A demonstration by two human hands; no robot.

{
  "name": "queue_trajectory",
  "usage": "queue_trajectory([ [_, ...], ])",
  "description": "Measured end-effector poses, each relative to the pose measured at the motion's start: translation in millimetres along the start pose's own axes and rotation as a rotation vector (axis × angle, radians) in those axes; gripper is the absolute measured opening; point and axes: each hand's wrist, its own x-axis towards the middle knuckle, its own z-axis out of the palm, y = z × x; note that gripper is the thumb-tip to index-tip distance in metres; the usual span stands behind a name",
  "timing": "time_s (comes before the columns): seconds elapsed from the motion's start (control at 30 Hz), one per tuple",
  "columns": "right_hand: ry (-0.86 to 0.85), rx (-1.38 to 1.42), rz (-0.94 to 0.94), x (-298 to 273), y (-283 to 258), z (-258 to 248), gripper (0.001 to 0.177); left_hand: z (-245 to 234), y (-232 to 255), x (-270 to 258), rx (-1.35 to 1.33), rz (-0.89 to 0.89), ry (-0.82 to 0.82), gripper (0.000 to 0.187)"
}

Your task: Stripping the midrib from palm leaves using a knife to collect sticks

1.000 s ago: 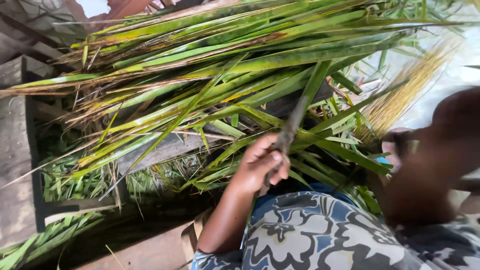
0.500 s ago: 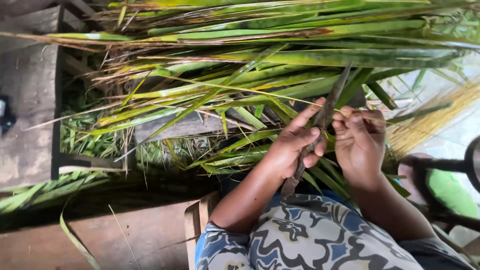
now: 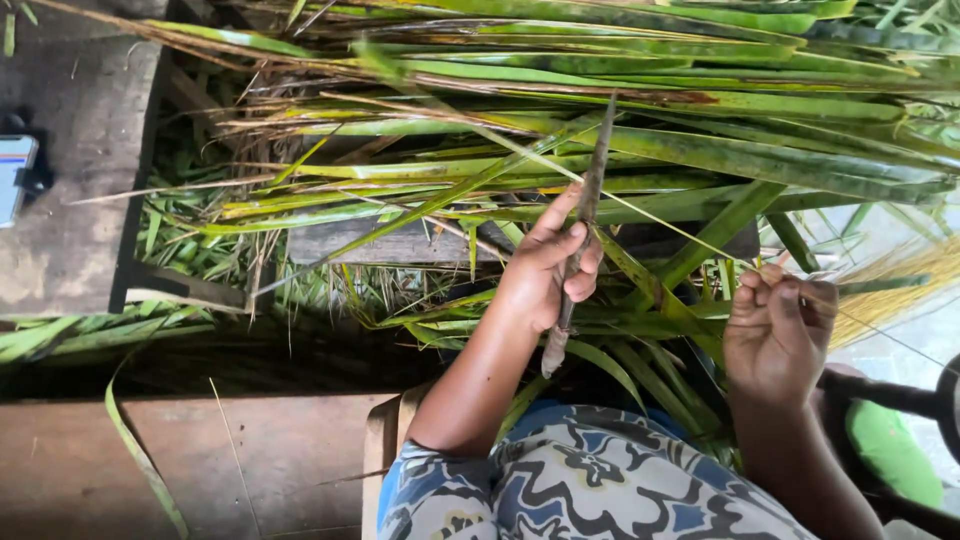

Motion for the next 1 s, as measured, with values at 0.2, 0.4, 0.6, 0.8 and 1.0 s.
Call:
queue_trajectory([
  [0.2,-0.231,-0.464,0.421,-1,-16,41,0.013,-8,-7,2,0.082,0.078,0.045,0.056],
  [0.4,-0.623,-0.864,-0.213,2,-35,79,0.021,-22,-23,-2,0.258,0.151,0.013,0.048],
  [0.6,-0.7,-1.029,-0.003,55,-1,101,0.02,-19,-26,-9,0.42,0.17,-0.084,0.047],
  [0.8,-0.632,-1.111,-0.25,48,9,113,0.005,-3,-12,-18,0.32,0.115,-0.12,0.047],
  [1.0,-0.586,-1.276,-0.643,46,26,86,0.007,7,-18,-20,0.248,0.06,-0.102,0.049],
])
